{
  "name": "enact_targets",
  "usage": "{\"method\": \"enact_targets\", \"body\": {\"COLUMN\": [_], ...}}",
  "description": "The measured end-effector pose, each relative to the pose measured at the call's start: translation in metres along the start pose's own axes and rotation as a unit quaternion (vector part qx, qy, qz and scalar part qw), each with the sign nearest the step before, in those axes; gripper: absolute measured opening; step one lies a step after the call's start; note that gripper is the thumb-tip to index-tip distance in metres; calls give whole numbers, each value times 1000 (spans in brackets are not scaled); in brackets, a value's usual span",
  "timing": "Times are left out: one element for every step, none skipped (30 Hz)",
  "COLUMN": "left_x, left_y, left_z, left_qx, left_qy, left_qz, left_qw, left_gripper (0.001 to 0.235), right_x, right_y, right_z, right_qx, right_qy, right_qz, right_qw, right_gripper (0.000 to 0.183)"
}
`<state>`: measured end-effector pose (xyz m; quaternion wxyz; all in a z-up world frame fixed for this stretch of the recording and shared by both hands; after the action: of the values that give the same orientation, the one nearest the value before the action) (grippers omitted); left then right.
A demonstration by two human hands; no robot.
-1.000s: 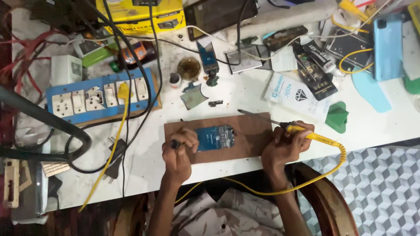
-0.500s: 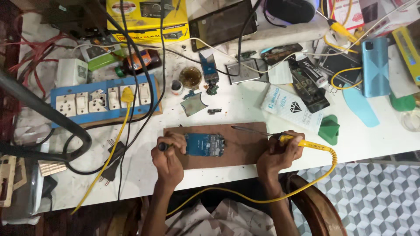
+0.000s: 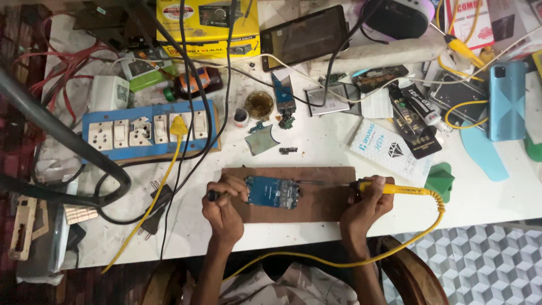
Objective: The person uses a soldering iron and tweezers to work on a blue circuit board placed on a wooden block. They repeatedly apply the soldering iron to various points on the board while holding components with tweezers.
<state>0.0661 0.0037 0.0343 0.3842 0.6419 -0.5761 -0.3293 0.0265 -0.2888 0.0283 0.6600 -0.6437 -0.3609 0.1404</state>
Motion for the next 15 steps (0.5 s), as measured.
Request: {"method": "enact_targets", "body": {"left_x": [-1, -2, -3, -4, -2, 0, -1, 0, -1, -2, -1, -1, 0, -1, -1], "left_y": [0, -1, -2, -2, -2, -2, -1, 0, 2, 4, 4, 5, 5, 4, 5], "left_z": [0, 0, 1, 2, 1, -1, 1, 2, 2, 3, 2, 0, -1, -4, -2], "left_qx": [2, -7, -16, -26, -19, -12, -8, -4, 2, 9, 9, 10, 10, 11, 7], "left_qy": [4, 10, 17, 24, 18, 13, 8, 6, 3, -1, -4, -8, -13, -18, -21], "left_qz": [8, 1, -4, -10, -7, -5, -4, 1, 3, 6, 7, 9, 11, 9, 8], "left_qw": [1000, 1000, 1000, 999, 1000, 1000, 1000, 1000, 1000, 1000, 1000, 1000, 1000, 1000, 1000], "left_gripper": [27, 26, 24, 23, 23, 23, 24, 24, 25, 26, 28, 30, 32, 34, 36], "right_x": [0, 1, 1, 2, 5, 5, 5, 3, 5, 6, 7, 7, 8, 10, 8], "right_y": [0, 1, 1, 2, 2, 3, 5, 6, 7, 6, 6, 6, 6, 8, 7], "right_z": [0, 0, -1, -1, -3, -5, -5, -5, -3, -2, -3, -4, -5, -5, -4], "right_qx": [8, 15, 18, 21, 22, 20, 23, 25, 23, 22, 18, 21, 23, 25, 20], "right_qy": [4, 8, -3, -13, -26, -21, -17, -14, -26, -39, -49, -54, -58, -62, -67], "right_qz": [3, 7, 4, 1, -4, 10, 25, 40, 41, 42, 43, 44, 46, 47, 53], "right_qw": [1000, 1000, 1000, 1000, 999, 1000, 999, 999, 999, 998, 998, 997, 997, 997, 996], "right_gripper": [32, 32, 32, 32, 33, 33, 32, 32, 32, 32, 32, 31, 30, 29, 29]}}
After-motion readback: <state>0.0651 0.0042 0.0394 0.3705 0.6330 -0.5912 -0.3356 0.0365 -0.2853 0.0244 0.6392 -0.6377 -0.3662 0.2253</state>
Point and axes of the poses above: each hand's wrist, its own z-axis away from the middle knuckle, its own x-axis out of the palm, y = z × x, the point moved 6 cm from there along -z, towards the middle knuckle, and after that the axes turned 10 degrees about -z, right-handed, at the moved point
